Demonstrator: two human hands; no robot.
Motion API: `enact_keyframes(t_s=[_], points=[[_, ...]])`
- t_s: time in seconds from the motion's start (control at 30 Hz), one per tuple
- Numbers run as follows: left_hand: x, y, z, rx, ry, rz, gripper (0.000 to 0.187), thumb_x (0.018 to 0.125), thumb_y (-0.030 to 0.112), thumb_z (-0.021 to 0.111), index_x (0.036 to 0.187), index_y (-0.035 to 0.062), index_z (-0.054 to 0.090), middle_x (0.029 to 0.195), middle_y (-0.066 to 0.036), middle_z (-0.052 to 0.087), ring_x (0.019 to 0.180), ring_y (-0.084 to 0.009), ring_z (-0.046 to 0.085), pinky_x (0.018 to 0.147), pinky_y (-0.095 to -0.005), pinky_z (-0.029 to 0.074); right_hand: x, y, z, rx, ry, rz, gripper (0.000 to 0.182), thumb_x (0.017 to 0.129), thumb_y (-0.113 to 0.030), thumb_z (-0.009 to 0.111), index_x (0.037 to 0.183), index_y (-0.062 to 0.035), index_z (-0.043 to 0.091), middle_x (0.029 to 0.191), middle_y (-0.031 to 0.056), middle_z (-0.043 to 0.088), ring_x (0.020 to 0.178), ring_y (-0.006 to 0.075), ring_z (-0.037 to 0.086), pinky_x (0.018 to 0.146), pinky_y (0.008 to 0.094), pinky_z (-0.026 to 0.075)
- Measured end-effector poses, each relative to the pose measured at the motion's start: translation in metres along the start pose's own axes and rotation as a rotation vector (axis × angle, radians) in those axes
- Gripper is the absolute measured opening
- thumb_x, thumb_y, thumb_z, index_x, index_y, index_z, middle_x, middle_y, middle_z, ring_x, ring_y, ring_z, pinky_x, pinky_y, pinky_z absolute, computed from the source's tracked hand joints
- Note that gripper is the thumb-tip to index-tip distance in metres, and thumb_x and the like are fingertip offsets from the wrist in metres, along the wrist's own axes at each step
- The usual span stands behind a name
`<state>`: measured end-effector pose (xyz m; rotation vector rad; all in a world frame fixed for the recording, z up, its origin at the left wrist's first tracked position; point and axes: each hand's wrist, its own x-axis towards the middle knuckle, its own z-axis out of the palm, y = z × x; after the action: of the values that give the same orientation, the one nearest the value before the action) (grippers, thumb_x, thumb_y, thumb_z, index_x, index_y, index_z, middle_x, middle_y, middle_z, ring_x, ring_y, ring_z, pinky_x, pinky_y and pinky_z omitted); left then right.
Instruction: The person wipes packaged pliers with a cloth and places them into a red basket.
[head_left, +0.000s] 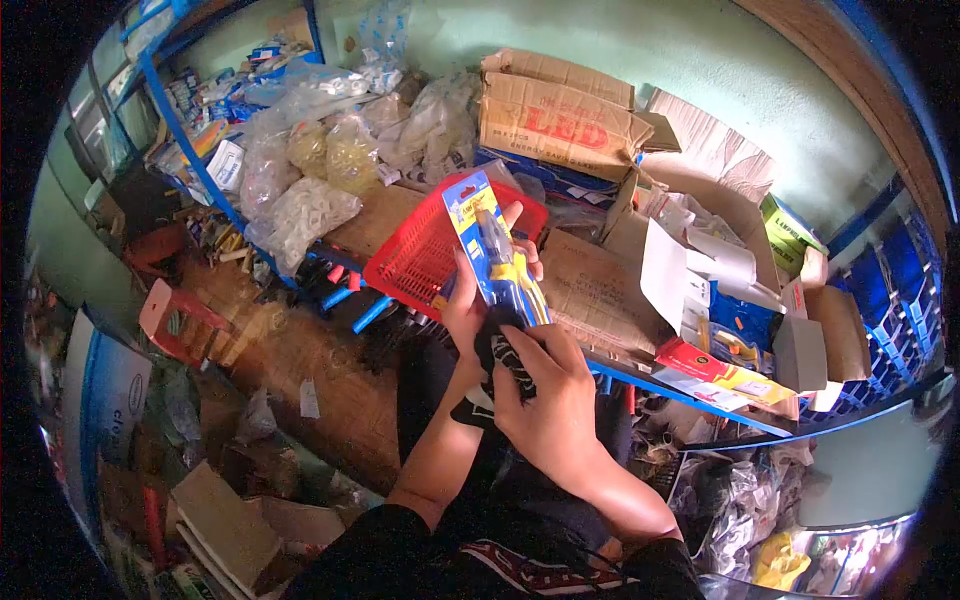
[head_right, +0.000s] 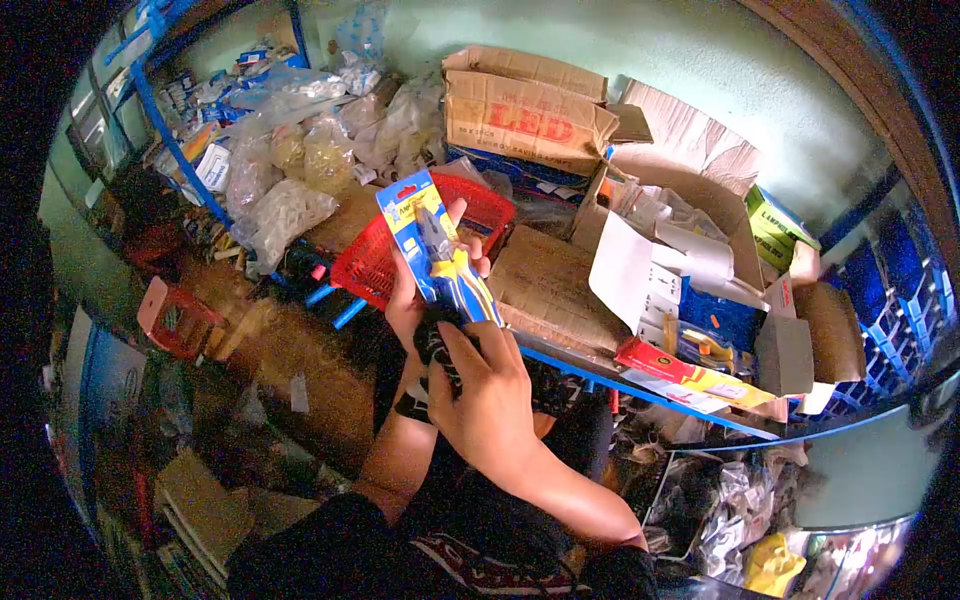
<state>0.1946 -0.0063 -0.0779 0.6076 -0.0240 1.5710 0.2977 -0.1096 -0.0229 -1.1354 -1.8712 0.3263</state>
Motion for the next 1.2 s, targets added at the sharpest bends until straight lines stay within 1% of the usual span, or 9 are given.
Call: enact_keyframes(t_s=[0.53, 0.63, 0.7, 0.83, 0.87, 0.97, 1.07, 1.1, 1.2], points=[[-0.005, -0.014, -0.026, 0.021, -0.041, -0.115, 0.108, 0.090, 0.078, 0.058, 0.165, 0.0076, 0.025, 0.117, -0.011, 0.061, 0.101, -0.0227, 0.059, 0.089, -0.0359, 0.049, 0.038, -0.002, -0.007, 0.175, 0.052, 0.022, 0.031, 0.084, -0.003, 0.069, 0.112, 0.0085, 0.070, 0.099, 0.0272, 0.067, 0.090, 0.0445, 0.068, 0.084, 0.0468, 0.056], [-0.004, -0.011, -0.025, -0.087, -0.243, -0.126, 0.095, 0.097, 0.068, 0.058, 0.163, 0.0067, 0.029, 0.116, -0.011, 0.062, 0.101, -0.0204, 0.060, 0.092, -0.0325, 0.048, 0.040, -0.002, -0.008, 0.246, 0.064, 0.034, 0.029, 0.085, -0.002, 0.067, 0.111, 0.0094, 0.070, 0.099, 0.0277, 0.068, 0.090, 0.0438, 0.069, 0.084, 0.0461, 0.056], [-0.012, -0.008, 0.000, 0.208, 0.124, -0.070, 0.095, 0.096, 0.066, 0.061, 0.163, 0.0070, 0.030, 0.108, -0.004, 0.064, 0.093, -0.0137, 0.061, 0.084, -0.0313, 0.052, 0.042, -0.002, -0.011, 0.258, 0.041, 0.083, 0.029, 0.086, -0.001, 0.066, 0.112, 0.0096, 0.070, 0.100, 0.0272, 0.068, 0.091, 0.0430, 0.070, 0.083, 0.0450, 0.056], [-0.003, -0.013, -0.012, 0.026, 0.161, -0.235, 0.078, 0.106, 0.062, 0.045, 0.160, 0.0059, 0.036, 0.108, -0.002, 0.067, 0.088, -0.0126, 0.065, 0.079, -0.0307, 0.055, 0.054, 0.000, -0.015, 0.250, 0.108, 0.073, 0.024, 0.088, -0.003, 0.067, 0.108, 0.0088, 0.070, 0.095, 0.0250, 0.069, 0.087, 0.0415, 0.070, 0.080, 0.0429, 0.054], [-0.010, -0.016, -0.012, 0.011, -0.124, -0.125, 0.072, 0.109, 0.056, 0.040, 0.160, 0.0053, 0.035, 0.126, -0.006, 0.064, 0.107, -0.0148, 0.065, 0.094, -0.0331, 0.053, 0.057, 0.001, -0.015, 0.251, 0.104, 0.070, 0.024, 0.088, -0.003, 0.067, 0.108, 0.0088, 0.070, 0.095, 0.0250, 0.069, 0.087, 0.0415, 0.070, 0.080, 0.0429, 0.054], [-0.032, -0.049, -0.042, 0.397, 0.019, -0.004, 0.074, 0.109, 0.057, 0.043, 0.162, 0.0065, 0.029, 0.157, -0.009, 0.043, 0.143, -0.0214, 0.044, 0.121, -0.0399, 0.034, 0.070, 0.003, -0.018, 0.267, 0.158, 0.046, 0.020, 0.090, -0.005, 0.068, 0.105, 0.0074, 0.071, 0.092, 0.0246, 0.069, 0.085, 0.0406, 0.070, 0.077, 0.0419, 0.053], [-0.058, -0.026, 0.014, 0.522, 0.024, 0.062, 0.056, 0.112, 0.042, 0.044, 0.155, 0.0064, 0.038, 0.149, -0.007, 0.051, 0.136, -0.0211, 0.052, 0.115, -0.0377, 0.043, 0.082, 0.006, -0.021, 0.266, 0.165, 0.047, 0.018, 0.092, -0.007, 0.070, 0.103, 0.0067, 0.071, 0.089, 0.0240, 0.068, 0.083, 0.0391, 0.070, 0.076, 0.0414, 0.052], [-0.064, -0.027, 0.022, 0.411, 0.148, -0.021, 0.053, 0.111, 0.040, 0.047, 0.151, 0.0058, 0.042, 0.143, -0.007, 0.055, 0.130, -0.0198, 0.056, 0.111, -0.0369, 0.046, 0.087, 0.009, -0.024, 0.233, 0.155, 0.015, 0.023, 0.097, -0.012, 0.068, 0.109, 0.0077, 0.071, 0.089, 0.0172, 0.076, 0.086, 0.0133, 0.066, 0.081, 0.0328, 0.053], [-0.048, -0.030, -0.005, 0.508, -0.023, -0.019, 0.057, 0.105, 0.035, 0.057, 0.150, 0.0023, 0.043, 0.136, -0.009, 0.058, 0.126, -0.0186, 0.057, 0.105, -0.0360, 0.048, 0.100, 0.012, -0.029, 0.212, 0.169, 0.072, 0.025, 0.098, -0.015, 0.069, 0.108, 0.0082, 0.071, 0.088, 0.0171, 0.075, 0.085, 0.0125, 0.065, 0.080, 0.0323, 0.053]])
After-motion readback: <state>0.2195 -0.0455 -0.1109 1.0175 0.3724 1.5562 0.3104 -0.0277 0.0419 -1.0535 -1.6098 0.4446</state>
